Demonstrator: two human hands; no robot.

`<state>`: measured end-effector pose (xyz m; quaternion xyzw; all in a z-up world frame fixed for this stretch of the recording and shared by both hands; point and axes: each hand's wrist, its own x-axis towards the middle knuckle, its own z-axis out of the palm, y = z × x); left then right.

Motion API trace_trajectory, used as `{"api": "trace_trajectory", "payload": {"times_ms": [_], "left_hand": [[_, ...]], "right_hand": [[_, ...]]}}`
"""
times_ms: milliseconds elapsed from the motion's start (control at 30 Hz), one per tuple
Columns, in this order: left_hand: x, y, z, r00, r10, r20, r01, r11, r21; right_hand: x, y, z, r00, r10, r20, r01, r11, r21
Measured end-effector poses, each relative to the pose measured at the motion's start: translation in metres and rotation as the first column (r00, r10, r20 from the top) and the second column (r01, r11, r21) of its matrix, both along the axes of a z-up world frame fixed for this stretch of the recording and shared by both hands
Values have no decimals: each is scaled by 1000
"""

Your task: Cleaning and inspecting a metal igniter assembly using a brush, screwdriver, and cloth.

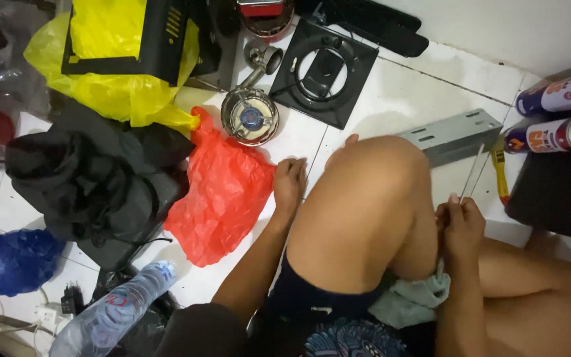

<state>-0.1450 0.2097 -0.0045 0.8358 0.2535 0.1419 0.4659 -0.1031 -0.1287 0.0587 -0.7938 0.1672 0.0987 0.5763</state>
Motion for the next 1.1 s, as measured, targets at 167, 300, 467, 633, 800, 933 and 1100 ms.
{"api": "trace_trajectory", "payload": {"times_ms": [167, 300, 467, 633, 800, 933, 1100], "left_hand": [[40, 4, -50, 991, 21, -129, 24, 941, 338], [94, 14, -49, 988, -26, -153, 79, 933, 352], [140, 30, -60, 997, 64, -49, -39, 916, 398], [121, 22, -38, 998, 68, 15, -68, 929, 363], [87, 20, 52, 951, 34, 308, -18, 998, -54], [98, 34, 146, 938, -48, 344, 94, 989, -117], [148, -41, 227, 794, -451, 408, 477, 878, 43]], "right_hand": [[9, -11, -39, 999, 24, 32, -23, 999, -43], [9, -18, -57, 1000, -16, 0, 16, 1000, -3], [9, -14, -51, 998, -65, 27, 62, 994, 89], [6, -14, -51, 989, -127, 76, 115, 982, 147], [10, -8, -48, 983, -184, 16, 172, 943, 283], [27, -13, -19, 979, -188, -76, 203, 910, 361], [66, -58, -20, 996, 73, -57, -57, 970, 235]]}}
